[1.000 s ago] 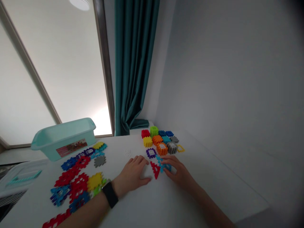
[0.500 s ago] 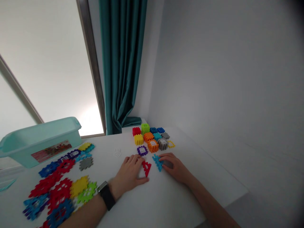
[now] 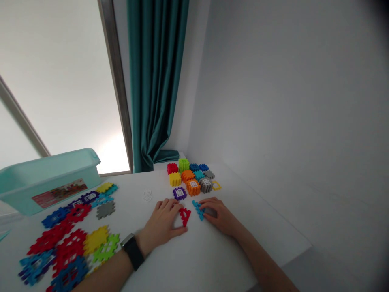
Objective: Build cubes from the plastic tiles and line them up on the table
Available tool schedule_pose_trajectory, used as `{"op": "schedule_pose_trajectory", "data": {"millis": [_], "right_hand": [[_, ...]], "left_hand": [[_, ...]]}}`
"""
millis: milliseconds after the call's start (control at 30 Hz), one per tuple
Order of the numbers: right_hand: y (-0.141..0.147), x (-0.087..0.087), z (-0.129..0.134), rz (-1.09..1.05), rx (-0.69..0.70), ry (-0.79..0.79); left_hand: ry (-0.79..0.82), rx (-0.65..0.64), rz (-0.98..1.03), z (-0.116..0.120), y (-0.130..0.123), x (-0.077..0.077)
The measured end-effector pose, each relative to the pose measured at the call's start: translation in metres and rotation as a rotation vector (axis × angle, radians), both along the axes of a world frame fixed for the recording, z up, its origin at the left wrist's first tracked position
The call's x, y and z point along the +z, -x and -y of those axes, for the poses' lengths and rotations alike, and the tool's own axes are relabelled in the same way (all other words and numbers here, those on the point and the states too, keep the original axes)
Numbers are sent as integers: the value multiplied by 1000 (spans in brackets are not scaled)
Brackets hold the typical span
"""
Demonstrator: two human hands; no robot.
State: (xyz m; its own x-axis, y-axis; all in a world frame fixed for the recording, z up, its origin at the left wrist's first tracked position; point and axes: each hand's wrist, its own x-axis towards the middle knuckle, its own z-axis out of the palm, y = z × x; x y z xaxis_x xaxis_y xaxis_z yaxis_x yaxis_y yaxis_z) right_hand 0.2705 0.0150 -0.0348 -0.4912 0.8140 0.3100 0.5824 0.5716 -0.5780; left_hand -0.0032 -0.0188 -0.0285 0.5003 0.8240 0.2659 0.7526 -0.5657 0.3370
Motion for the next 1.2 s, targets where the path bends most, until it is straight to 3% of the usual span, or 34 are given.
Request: {"op": "schedule_pose_trajectory", "data": {"millis": [1200], "right_hand": [[4,-3,-1,75,-25,-49]], "left_hand": [[22,-4,3,0,-1,4]]}}
